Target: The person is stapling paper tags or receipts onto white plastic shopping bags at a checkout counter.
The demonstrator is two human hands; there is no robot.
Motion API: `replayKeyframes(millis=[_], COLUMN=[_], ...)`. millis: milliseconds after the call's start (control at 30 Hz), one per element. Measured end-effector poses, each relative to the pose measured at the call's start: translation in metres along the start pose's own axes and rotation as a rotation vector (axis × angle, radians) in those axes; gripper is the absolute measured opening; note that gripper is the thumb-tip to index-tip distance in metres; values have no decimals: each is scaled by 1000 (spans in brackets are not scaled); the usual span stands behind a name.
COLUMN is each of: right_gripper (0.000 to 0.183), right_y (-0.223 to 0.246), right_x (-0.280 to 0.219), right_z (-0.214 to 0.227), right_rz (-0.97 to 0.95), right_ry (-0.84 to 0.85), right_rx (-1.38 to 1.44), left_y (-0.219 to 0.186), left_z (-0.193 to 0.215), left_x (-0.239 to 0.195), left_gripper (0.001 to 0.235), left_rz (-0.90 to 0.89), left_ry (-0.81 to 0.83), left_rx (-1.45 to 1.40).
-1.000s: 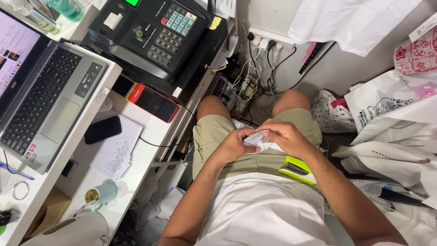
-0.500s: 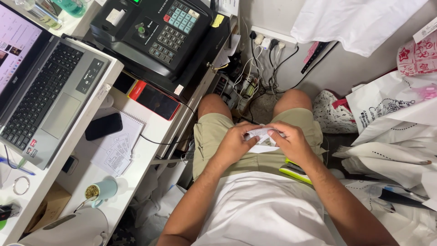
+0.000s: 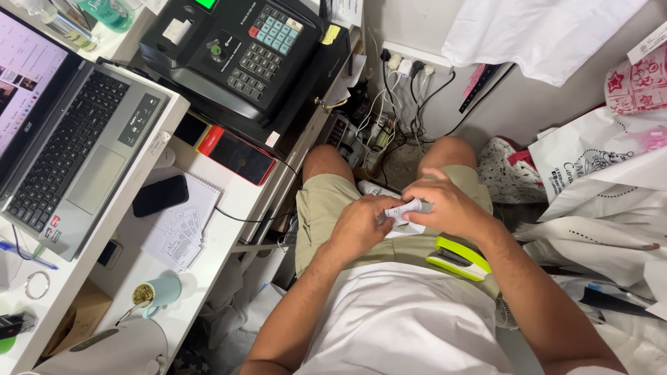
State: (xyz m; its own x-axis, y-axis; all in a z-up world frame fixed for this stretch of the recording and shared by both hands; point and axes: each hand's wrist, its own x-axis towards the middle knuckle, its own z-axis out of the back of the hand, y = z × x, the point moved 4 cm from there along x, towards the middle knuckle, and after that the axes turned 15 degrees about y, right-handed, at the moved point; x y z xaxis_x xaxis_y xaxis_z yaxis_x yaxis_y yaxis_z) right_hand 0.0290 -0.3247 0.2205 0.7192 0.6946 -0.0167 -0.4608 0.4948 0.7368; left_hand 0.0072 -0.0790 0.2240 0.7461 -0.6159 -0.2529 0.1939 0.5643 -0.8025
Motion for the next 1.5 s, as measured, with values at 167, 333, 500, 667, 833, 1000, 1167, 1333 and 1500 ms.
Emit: replayKeyframes(millis=[167, 333, 500, 667, 833, 1000, 1167, 1333, 1500], right_gripper=[15, 20, 22, 29, 30, 19, 13, 17, 15], right_y=[-21, -25, -26, -23, -29, -18, -35, -36, -44], right_x=[13, 18, 30, 40, 41, 46, 47, 45, 45], right_z=[-13, -20, -27, -25, -23, -8, -18, -23, -24], right_rz=[-69, -175, -221, -235, -211, -214, -236, -336, -353], right_ry=[84, 29, 64, 92, 124, 123, 85, 51, -32], right_rx=[42, -5, 31, 46, 44, 168, 222, 334, 364], left_y=[-5, 20, 31, 0, 27, 52, 15, 37, 37], left_z=[5, 16, 7, 30, 16, 12, 35, 25, 30], left_x=[-4, -18, -21, -24, -8, 2, -13, -8, -14], left_gripper=[41, 42, 18, 40, 23, 24, 33, 21, 22], left_rz=[-99, 105, 222, 156, 187, 217, 224, 262, 236], left_ry=[-70, -206, -202, -201, -175, -144, -110, -169, -211], left_rx=[-108, 119, 157, 93, 173, 126, -1, -10, -47])
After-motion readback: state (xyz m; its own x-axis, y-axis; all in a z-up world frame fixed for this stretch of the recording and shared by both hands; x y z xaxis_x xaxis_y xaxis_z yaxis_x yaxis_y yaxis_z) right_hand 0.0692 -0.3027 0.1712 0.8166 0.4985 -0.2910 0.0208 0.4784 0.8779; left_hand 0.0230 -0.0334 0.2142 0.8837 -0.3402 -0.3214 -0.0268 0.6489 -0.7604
